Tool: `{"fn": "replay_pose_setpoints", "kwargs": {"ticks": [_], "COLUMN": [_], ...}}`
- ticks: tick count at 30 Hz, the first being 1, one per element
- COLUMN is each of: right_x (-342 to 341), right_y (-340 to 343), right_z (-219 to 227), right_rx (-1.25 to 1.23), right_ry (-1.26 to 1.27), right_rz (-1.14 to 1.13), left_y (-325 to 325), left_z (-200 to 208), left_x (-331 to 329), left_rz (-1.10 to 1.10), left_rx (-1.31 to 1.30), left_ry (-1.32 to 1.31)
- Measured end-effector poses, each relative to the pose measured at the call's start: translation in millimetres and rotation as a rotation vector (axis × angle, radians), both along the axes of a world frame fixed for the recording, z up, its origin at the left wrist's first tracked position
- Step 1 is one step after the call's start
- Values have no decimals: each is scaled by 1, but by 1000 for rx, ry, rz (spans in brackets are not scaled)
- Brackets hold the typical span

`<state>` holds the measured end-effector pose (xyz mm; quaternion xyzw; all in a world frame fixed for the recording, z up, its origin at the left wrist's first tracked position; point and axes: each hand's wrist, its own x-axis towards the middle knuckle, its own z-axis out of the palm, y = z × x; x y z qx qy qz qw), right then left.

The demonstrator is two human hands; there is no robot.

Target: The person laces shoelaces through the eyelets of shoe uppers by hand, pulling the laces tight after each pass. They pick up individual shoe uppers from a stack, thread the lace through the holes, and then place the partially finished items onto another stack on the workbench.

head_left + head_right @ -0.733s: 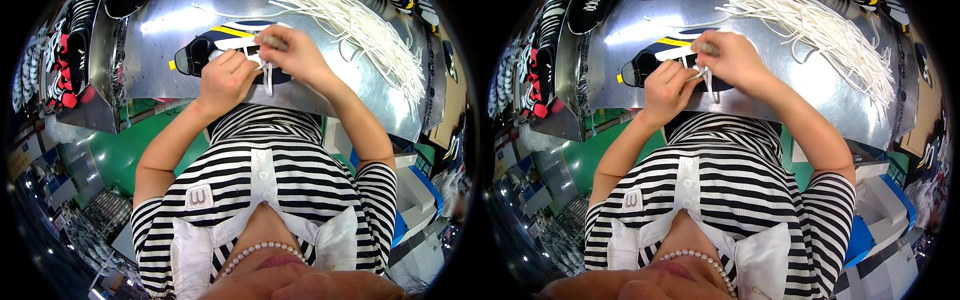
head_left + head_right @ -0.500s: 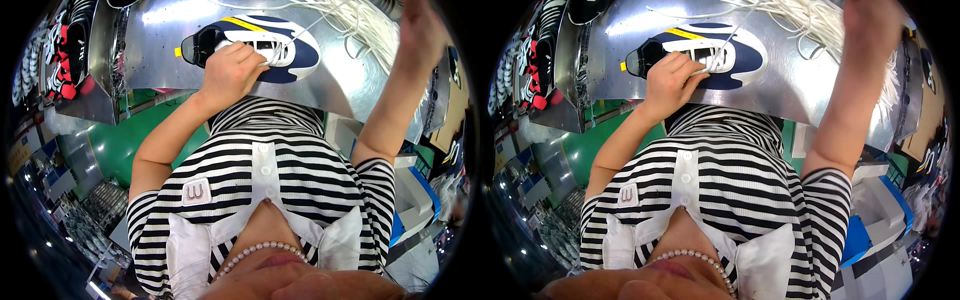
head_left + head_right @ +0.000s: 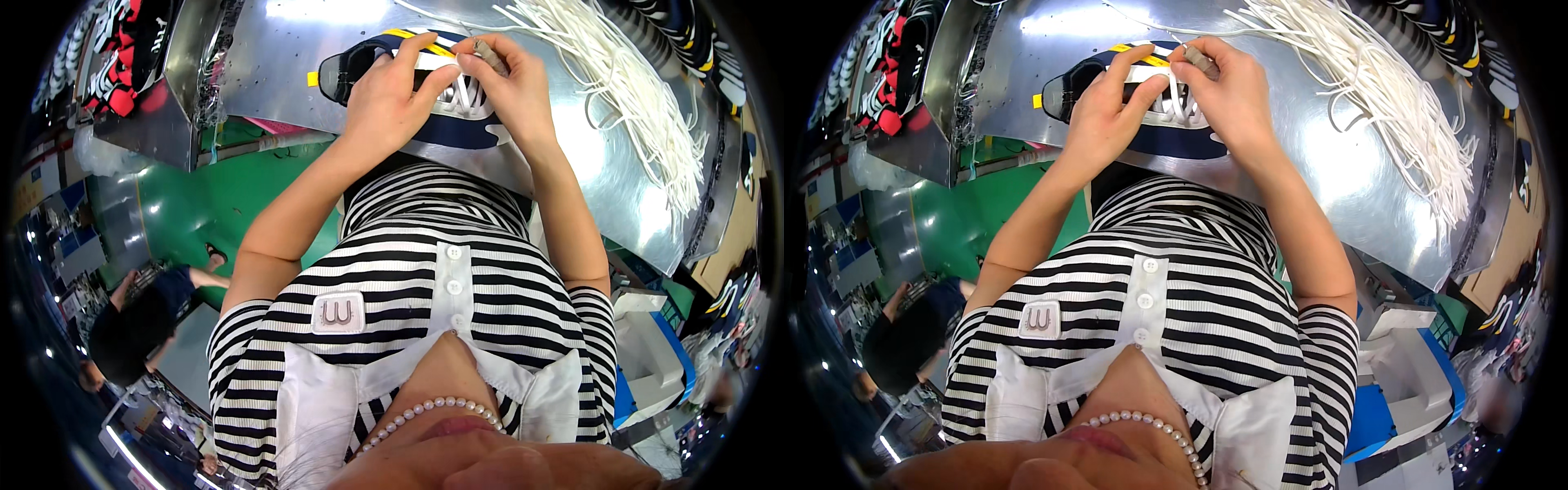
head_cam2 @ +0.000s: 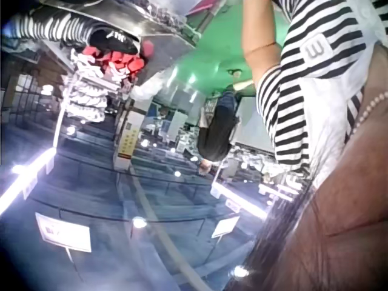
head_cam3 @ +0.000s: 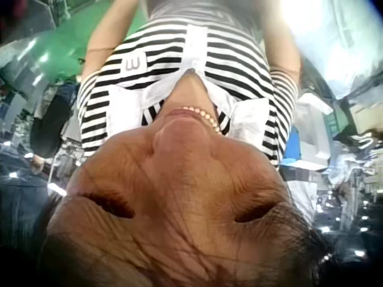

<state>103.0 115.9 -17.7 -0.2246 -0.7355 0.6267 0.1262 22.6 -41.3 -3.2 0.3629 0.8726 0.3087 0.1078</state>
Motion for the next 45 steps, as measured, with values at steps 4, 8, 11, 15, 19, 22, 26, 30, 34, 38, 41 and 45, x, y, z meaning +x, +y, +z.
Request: {"fn": "replay_pose_setpoints", "kwargs": {"ticks": [4,8,11,15,19,22,26,30,34,38,41,45], "right_x": [-4,5,22,33,30,28,11,-9,7,43,43,17], "right_y": [-1,0,-2,1,1,2,1,-7,9,19,14,3], "right_z": [-17,-2,5,10,13,15,11,24,39,39,36,-17], "right_rx": [177,61,20,177,259,324,684,882,746,747,455,469], "right_ry": [176,50,118,22,-12,-43,-181,-108,-144,-141,-23,43], "right_rz": [-7,53,-7,118,129,159,249,371,353,317,73,-144], "left_y": [6,6,6,7,6,6,7,6,0,-3,6,19], "left_z": [-6,-13,-11,-14,-16,-19,-17,-13,-21,-22,-19,-12], "left_x": [3,1,2,3,4,3,8,11,-4,-9,-6,-8], "left_rz": [154,142,151,161,165,146,46,94,-3,25,82,25], "left_rx": [0,77,80,78,89,116,206,201,349,340,382,439], "left_ry": [-27,88,84,112,130,160,157,37,-178,-280,-295,-503]}}
